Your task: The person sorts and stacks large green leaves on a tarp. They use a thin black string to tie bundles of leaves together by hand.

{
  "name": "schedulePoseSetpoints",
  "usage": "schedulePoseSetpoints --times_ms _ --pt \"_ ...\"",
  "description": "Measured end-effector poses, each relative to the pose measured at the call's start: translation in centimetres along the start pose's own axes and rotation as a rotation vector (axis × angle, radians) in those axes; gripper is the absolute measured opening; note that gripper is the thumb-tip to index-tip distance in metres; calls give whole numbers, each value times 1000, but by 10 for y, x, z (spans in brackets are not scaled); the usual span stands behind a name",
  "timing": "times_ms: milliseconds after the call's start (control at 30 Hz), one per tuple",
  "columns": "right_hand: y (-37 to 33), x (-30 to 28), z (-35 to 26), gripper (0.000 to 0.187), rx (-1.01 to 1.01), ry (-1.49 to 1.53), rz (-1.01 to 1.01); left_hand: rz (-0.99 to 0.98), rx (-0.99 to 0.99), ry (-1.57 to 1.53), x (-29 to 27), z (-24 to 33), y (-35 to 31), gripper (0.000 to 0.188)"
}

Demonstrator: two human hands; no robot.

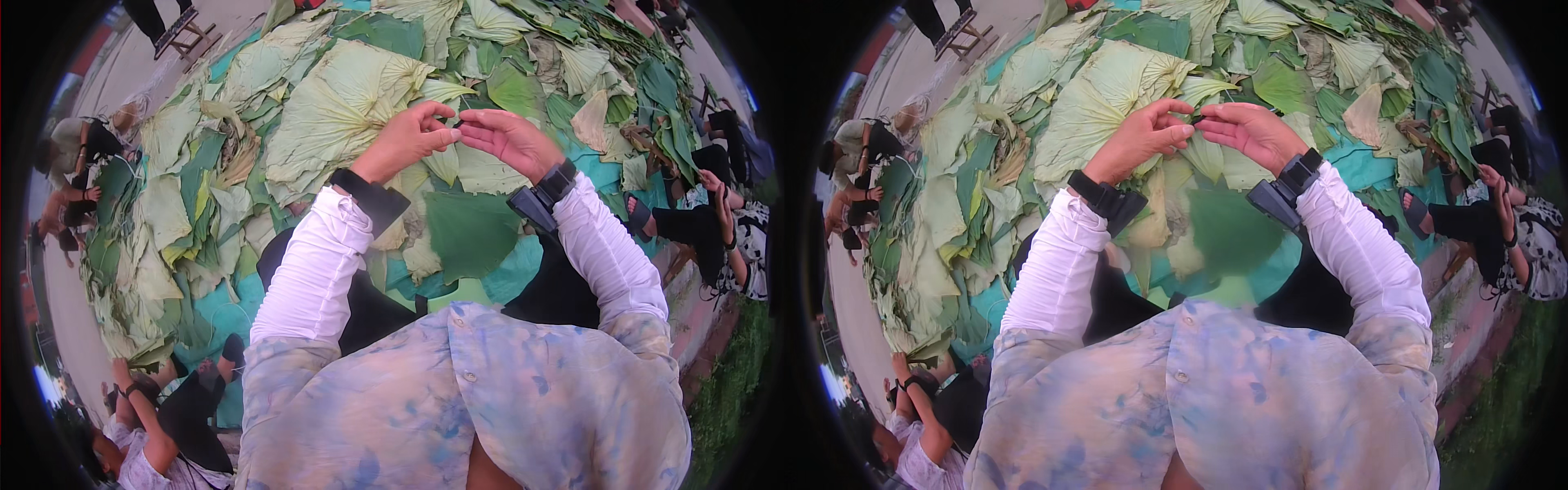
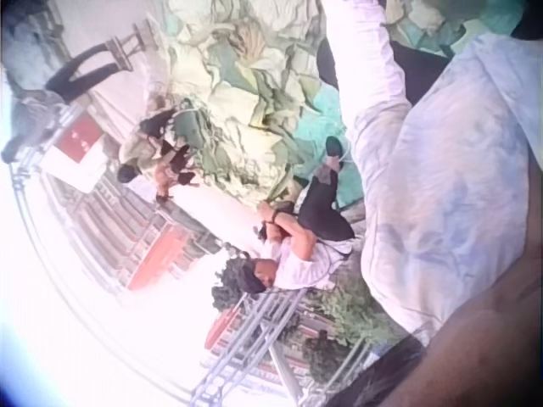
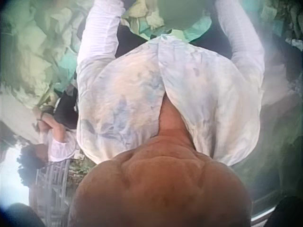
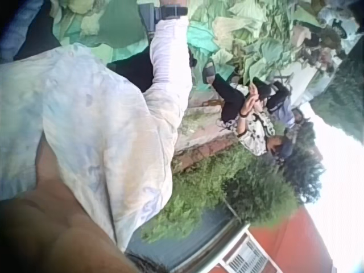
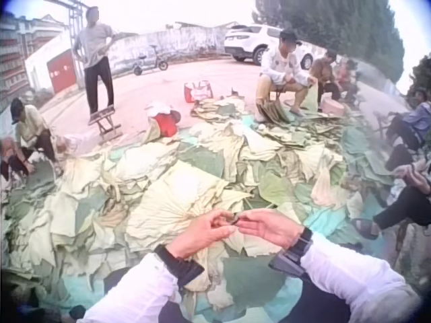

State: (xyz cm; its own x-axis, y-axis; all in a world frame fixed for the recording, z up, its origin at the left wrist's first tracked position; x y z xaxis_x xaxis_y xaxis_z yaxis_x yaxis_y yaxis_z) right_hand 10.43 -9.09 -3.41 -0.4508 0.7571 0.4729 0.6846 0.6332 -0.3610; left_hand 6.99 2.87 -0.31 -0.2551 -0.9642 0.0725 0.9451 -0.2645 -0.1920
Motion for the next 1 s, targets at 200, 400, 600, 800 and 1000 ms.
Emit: schedulePoseSetpoints --times_ms 200,400,600,800,1000 --pt "-8 4 -8 26 -39 -141 -33 158 136 -5 -2 2 25 11" --pt "20 19 17 24 -86 -264 -13 223 99 -41 -21 -8 7 18" --pt "11 -8 0 27 -172 -247 85 212 147 -17 8 12 26 15" --pt "21 7 7 32 -158 -255 20 243 192 223 -11 -5 20 13" --pt "14 -11 6 36 -129 -301 71 299 85 106 -18 -19 25 10"
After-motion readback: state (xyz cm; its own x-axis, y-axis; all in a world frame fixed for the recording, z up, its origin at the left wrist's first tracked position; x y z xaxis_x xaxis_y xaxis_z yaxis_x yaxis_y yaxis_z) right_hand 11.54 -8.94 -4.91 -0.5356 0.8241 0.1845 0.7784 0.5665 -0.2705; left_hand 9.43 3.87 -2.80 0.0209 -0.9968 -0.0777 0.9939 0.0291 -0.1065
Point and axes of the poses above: each hand's wrist, its own y-axis towards the middle knuckle, its own x-axis out of the palm, z = x × y, the point moved 9 cm from there along y, towards the middle knuckle, and after that the axes turned 9 degrees about -y, right-handed, at the moved point
